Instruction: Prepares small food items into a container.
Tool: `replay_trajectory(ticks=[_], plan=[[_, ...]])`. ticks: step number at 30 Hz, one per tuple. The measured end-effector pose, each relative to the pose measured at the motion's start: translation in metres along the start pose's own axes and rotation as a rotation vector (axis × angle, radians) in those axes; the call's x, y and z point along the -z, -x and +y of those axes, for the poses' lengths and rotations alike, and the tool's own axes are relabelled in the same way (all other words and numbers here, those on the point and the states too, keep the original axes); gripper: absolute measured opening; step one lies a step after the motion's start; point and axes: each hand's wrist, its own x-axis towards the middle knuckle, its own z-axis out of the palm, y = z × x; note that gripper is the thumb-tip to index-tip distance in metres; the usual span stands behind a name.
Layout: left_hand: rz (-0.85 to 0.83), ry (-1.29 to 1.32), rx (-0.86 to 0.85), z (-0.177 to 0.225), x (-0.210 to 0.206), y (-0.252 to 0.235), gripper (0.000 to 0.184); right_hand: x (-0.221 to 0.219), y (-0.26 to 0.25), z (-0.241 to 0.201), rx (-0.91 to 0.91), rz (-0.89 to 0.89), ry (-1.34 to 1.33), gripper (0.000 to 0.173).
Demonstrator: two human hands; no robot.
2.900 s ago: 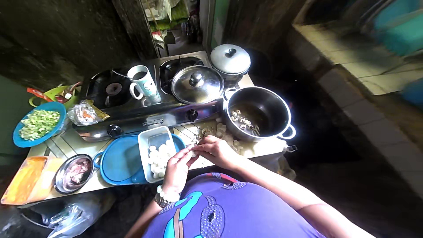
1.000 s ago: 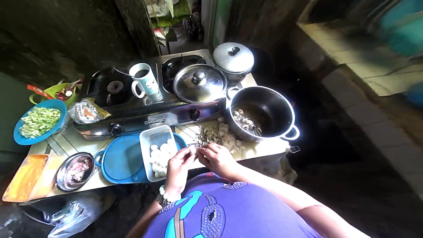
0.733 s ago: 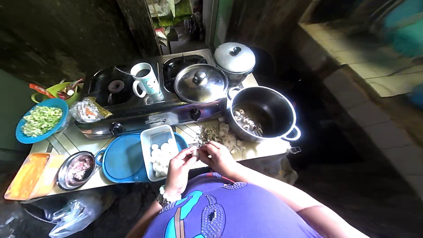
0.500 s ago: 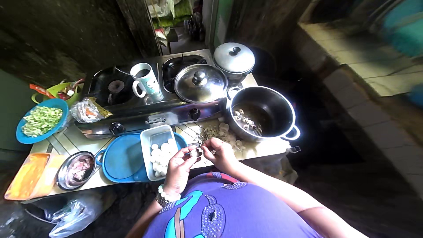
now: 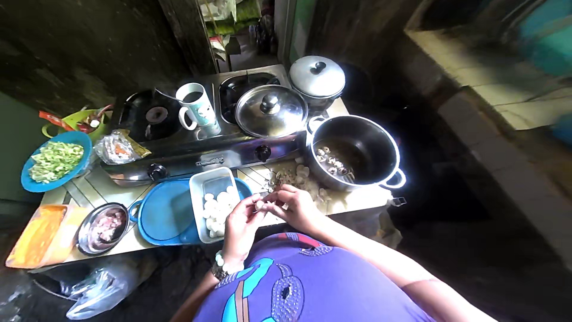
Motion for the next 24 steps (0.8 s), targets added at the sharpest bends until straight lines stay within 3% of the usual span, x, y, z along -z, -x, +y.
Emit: replay_trajectory(ticks=[9,15,20,24], plan=[[0.027,-0.070,-0.053,-0.005,0.003,0.001,0.031,-0.017,0.002,0.000,0.110,0.111,0.106,0.011],[0.022,-0.057,0.000,0.000,0.006,0.000,0.031,-0.011,-0.004,0.004,-0.002,0.154,0.140,0.019],[0.012,-0.055,0.015,0.001,0.007,-0.002,0.032,0.006,-0.013,0.009,-0.216,-0.092,0.179,0.026],[0.009,-0.140,-0.045,-0.002,0.007,-0.003,0.032,0.004,-0.010,-0.002,-0.050,-0.072,0.014,0.025]])
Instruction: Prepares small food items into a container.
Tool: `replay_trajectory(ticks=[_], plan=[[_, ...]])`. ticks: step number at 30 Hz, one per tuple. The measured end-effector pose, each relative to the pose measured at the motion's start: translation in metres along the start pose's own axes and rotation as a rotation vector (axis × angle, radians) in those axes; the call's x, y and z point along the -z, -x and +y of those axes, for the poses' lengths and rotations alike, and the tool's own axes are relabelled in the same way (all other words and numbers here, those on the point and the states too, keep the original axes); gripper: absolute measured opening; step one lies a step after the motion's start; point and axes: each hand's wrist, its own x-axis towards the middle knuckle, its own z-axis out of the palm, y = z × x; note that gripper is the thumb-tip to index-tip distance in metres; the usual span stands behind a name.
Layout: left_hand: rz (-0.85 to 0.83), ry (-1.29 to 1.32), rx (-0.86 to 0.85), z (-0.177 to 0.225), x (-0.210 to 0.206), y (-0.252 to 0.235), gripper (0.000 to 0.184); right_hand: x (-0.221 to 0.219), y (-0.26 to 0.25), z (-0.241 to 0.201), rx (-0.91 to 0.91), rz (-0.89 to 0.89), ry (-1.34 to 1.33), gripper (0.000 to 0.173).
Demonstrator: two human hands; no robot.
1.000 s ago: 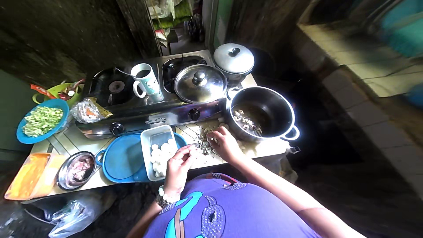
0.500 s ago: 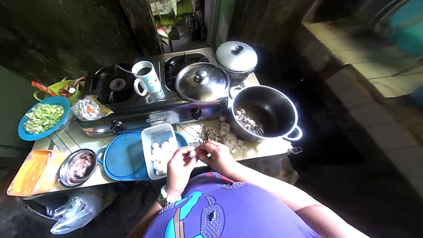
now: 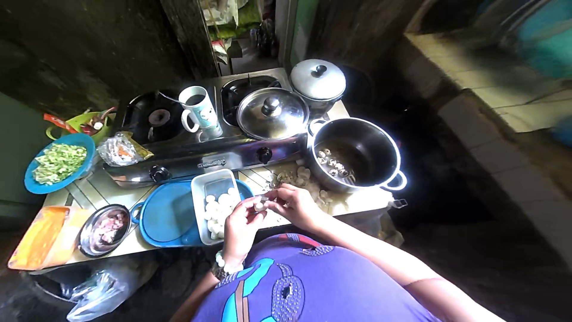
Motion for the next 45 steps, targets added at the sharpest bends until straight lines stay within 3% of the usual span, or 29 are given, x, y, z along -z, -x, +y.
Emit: replay_trajectory(ticks=[9,13,19,23,28,35,41,45], plan=[[-0.009,0.004,0.080,0.004,-0.004,0.001,0.031,-0.015,0.010,0.002,0.136,0.111,0.132,0.012],[-0.010,0.057,0.114,0.004,-0.005,0.003,0.031,-0.013,0.011,-0.004,0.022,0.065,0.095,0.014],[-0.017,0.103,0.066,0.002,-0.002,0.003,0.028,-0.005,0.008,0.003,-0.045,0.175,0.117,0.012],[-0.008,0.113,0.035,-0.002,0.000,0.004,0.026,0.004,0.005,0.009,-0.153,0.038,0.109,0.021],[-0.024,0.074,-0.017,0.001,-0.002,0.008,0.032,-0.003,0.008,0.003,0.007,-0.001,-0.052,0.026],[-0.021,-0.050,-0.077,-0.006,0.000,0.009,0.031,-0.017,0.014,0.000,0.116,0.078,0.030,0.014],[-0.008,-0.020,-0.076,-0.005,0.001,0.012,0.030,-0.026,0.015,-0.002,0.076,0.148,0.019,0.012],[-0.012,0.030,-0.077,-0.005,0.000,0.013,0.031,-0.025,0.015,-0.005,-0.071,0.126,-0.100,0.017]])
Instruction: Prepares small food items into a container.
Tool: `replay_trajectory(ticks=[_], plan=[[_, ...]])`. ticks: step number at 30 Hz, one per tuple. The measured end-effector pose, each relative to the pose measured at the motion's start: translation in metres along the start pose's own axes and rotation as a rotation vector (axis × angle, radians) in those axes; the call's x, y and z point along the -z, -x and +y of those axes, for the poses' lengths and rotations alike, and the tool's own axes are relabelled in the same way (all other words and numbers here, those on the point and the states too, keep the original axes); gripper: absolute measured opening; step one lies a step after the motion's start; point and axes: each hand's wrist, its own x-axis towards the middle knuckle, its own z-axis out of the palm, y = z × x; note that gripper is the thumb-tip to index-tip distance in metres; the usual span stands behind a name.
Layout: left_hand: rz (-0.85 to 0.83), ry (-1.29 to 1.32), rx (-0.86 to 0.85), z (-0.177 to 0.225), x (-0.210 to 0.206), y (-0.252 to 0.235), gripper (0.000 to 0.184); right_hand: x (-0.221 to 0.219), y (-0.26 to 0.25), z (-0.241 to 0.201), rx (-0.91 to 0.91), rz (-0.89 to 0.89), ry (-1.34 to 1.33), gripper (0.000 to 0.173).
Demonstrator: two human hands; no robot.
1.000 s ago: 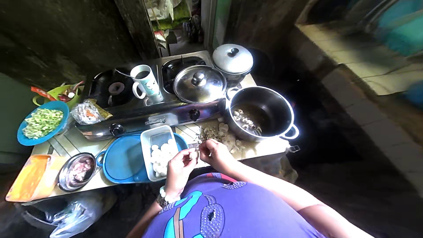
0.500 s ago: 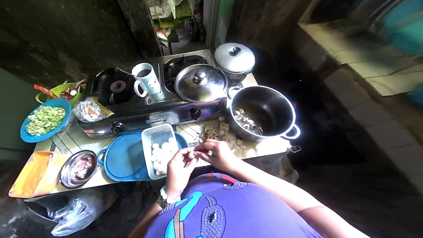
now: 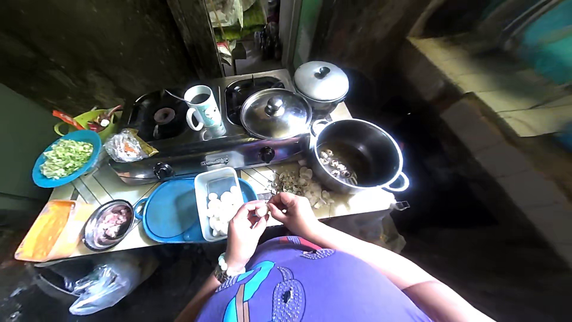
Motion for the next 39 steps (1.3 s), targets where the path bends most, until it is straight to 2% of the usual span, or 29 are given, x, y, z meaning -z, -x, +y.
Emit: replay_trajectory(ticks=[7,11,13,15,17,18,20,24,28,31,34,39], plan=[[-0.011,0.154,0.042,-0.001,0.002,0.001,0.030,0.008,-0.002,-0.005,-0.344,-0.094,-0.408,0.010],[0.002,0.187,0.057,-0.001,0.002,0.000,0.030,0.009,-0.002,-0.001,-0.414,-0.027,-0.442,0.012],[0.023,0.177,0.071,-0.001,0.002,-0.001,0.029,0.011,-0.004,0.005,-0.406,0.002,-0.357,0.016],[0.050,0.151,0.083,-0.001,0.002,-0.001,0.029,0.015,-0.007,0.017,-0.334,-0.003,-0.066,0.026],[0.073,0.097,0.079,-0.001,0.001,-0.002,0.030,0.020,-0.011,0.025,-0.292,-0.101,0.207,0.031],[0.080,0.061,0.070,-0.001,0.000,-0.002,0.029,0.022,-0.012,0.026,-0.306,-0.158,0.246,0.034],[0.095,-0.016,0.037,-0.002,0.000,-0.002,0.029,0.021,-0.011,0.020,-0.268,-0.179,0.196,0.038],[0.125,-0.095,-0.036,-0.003,-0.004,-0.002,0.027,0.009,-0.003,0.006,-0.117,-0.172,-0.074,0.032],[0.132,-0.165,-0.102,-0.006,-0.003,-0.001,0.023,0.003,-0.002,0.002,-0.169,-0.149,-0.153,0.026],[0.134,-0.174,-0.112,-0.006,-0.004,-0.001,0.024,0.000,0.000,0.000,-0.137,-0.098,-0.125,0.023],[0.135,-0.064,-0.030,-0.001,-0.007,0.000,0.025,-0.001,-0.002,-0.002,-0.102,-0.066,-0.043,0.021],[0.167,0.311,0.357,0.022,-0.007,-0.008,0.025,0.003,-0.006,0.000,-0.022,-0.056,0.082,0.021]])
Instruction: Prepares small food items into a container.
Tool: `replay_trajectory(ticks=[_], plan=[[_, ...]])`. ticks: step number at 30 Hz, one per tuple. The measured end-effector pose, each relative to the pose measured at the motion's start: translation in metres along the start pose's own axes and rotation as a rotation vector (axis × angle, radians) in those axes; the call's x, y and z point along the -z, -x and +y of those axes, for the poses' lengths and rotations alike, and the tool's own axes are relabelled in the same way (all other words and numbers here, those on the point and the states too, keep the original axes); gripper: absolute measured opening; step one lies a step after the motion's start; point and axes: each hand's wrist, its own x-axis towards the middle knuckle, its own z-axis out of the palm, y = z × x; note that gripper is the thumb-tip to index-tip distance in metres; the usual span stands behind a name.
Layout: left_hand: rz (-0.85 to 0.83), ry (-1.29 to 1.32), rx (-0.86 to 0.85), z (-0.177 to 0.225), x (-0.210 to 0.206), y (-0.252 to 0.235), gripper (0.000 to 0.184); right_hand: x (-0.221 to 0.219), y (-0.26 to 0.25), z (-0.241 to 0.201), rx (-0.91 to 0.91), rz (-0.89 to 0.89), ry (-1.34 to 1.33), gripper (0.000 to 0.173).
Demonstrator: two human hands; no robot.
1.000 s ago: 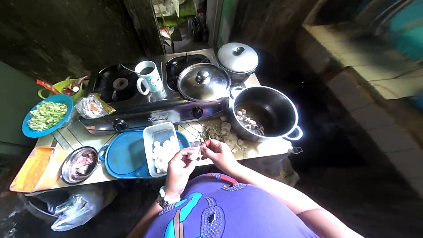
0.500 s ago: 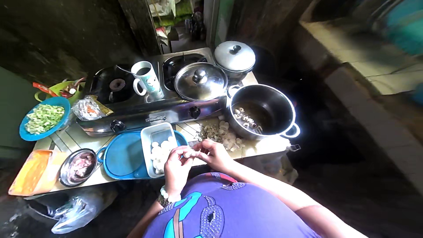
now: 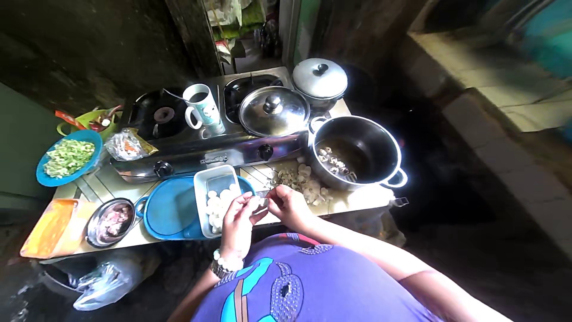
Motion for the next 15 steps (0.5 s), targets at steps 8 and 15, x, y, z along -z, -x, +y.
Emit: replay_trajectory(ticks=[8,15], plan=[[0.042,0.024,0.235,0.005,-0.002,-0.002,0.035,0.030,-0.021,0.012,-0.251,-0.281,0.228,0.061],[-0.082,-0.002,0.247,-0.005,-0.009,-0.003,0.033,0.021,-0.013,0.007,0.210,-0.363,-0.027,0.032]])
